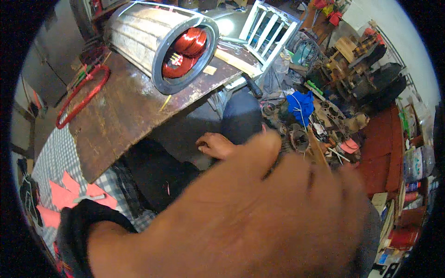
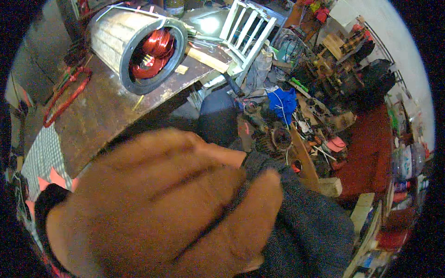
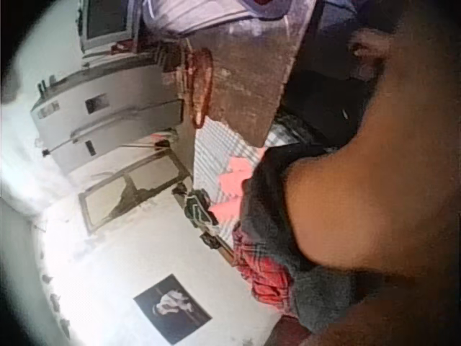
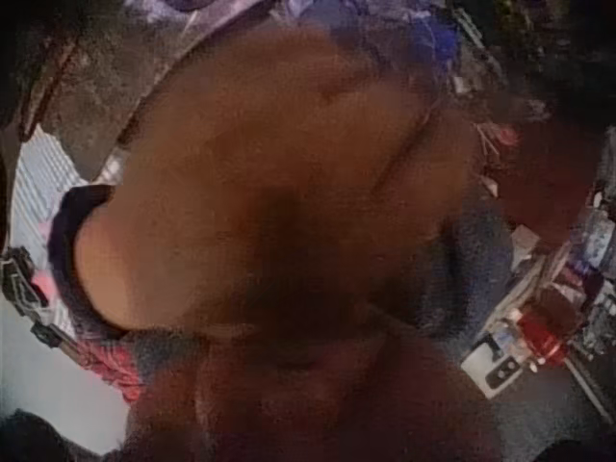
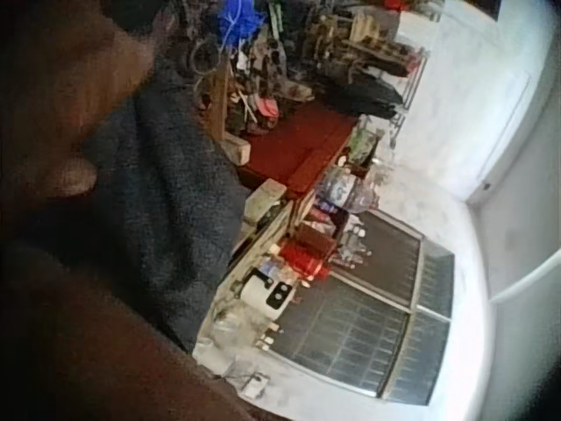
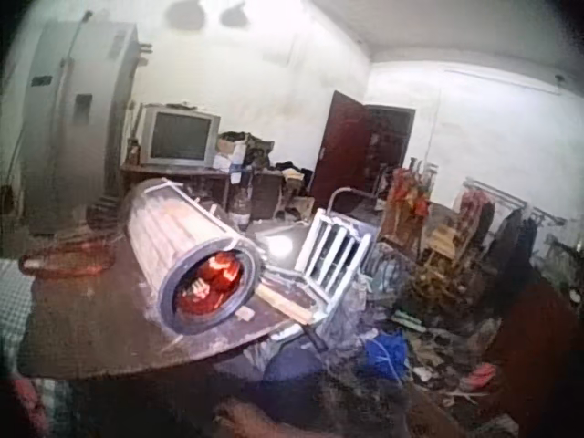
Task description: The person winds red insulated wire into a circular metal housing, using both hands to guide and pack the wire. They occasionally use a wooden stick to press the wire down and adjust the housing position on the workbench.
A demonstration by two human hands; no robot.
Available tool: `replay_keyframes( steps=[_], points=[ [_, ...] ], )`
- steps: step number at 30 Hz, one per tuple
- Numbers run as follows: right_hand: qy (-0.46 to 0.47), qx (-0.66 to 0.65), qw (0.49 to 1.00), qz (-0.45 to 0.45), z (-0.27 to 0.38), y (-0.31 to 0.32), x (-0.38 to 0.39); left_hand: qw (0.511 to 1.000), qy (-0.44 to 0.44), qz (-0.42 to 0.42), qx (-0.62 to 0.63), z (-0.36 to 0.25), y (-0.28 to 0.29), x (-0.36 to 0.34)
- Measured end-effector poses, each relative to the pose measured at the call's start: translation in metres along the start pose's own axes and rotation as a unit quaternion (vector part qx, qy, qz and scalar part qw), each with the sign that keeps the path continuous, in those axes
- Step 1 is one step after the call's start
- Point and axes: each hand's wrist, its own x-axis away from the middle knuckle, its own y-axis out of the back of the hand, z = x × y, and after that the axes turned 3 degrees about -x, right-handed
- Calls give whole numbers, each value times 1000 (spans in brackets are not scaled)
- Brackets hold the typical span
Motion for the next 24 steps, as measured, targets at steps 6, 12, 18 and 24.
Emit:
replay_keyframes(
  steps=[6, 12, 18, 24],
  points=[
    [57, 5, 997, -60, -3, 1, -3, 998, -1, 54, 34, -11, 2, 14],
    [52, -1, 997, -59, -2, 1, 2, 995, -16, 92, 38, -6, 0, 3],
    [73, -69, 989, -110, 13, 30, 11, 992, -30, 117, 38, 3, 0, -11],
    [107, -129, 957, -235, 12, 91, 16, 995, -33, 89, 39, 17, 3, -21]
  ],
)
